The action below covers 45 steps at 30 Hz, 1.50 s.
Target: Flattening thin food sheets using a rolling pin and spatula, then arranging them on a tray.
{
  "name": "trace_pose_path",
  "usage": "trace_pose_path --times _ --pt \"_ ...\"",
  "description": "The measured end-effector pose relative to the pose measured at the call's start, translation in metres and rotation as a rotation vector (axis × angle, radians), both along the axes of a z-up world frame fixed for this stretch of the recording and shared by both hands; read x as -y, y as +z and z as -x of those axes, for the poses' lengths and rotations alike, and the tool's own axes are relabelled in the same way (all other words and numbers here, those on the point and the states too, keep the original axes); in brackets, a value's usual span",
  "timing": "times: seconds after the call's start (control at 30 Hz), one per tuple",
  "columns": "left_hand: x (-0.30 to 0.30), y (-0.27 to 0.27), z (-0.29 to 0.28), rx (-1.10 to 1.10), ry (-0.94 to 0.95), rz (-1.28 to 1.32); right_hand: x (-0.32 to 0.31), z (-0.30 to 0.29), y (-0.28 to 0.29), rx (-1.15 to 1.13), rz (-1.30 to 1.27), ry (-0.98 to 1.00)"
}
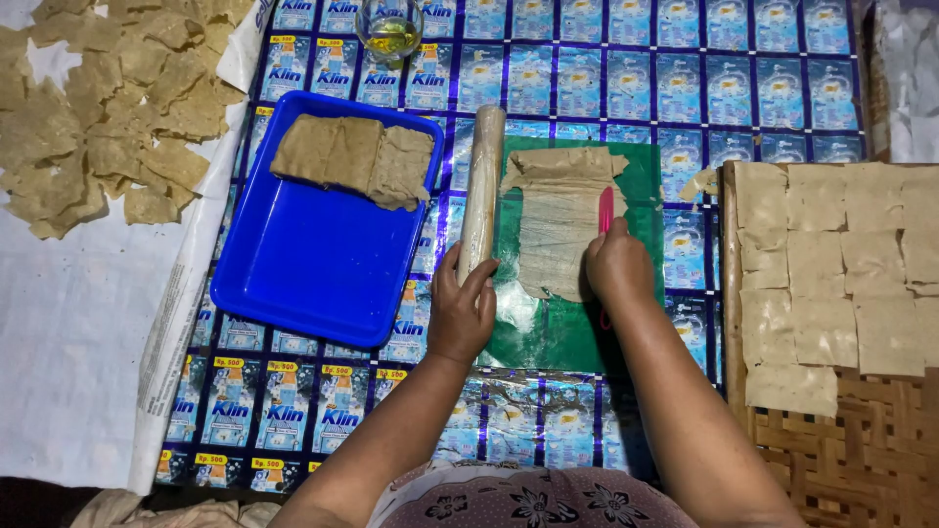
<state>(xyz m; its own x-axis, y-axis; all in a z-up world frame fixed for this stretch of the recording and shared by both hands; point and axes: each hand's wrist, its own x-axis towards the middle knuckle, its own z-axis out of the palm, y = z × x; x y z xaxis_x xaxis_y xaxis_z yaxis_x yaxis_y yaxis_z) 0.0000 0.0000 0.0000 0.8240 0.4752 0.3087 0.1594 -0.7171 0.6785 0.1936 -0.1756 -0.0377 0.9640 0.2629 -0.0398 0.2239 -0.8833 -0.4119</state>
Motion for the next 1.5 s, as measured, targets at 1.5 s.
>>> trace_pose_path --times 1.5 --pt "-0.003 0.000 0.001 0.018 -0.017 0.017 -0.023 0.114 0.034 -0.136 0.024 0.080"
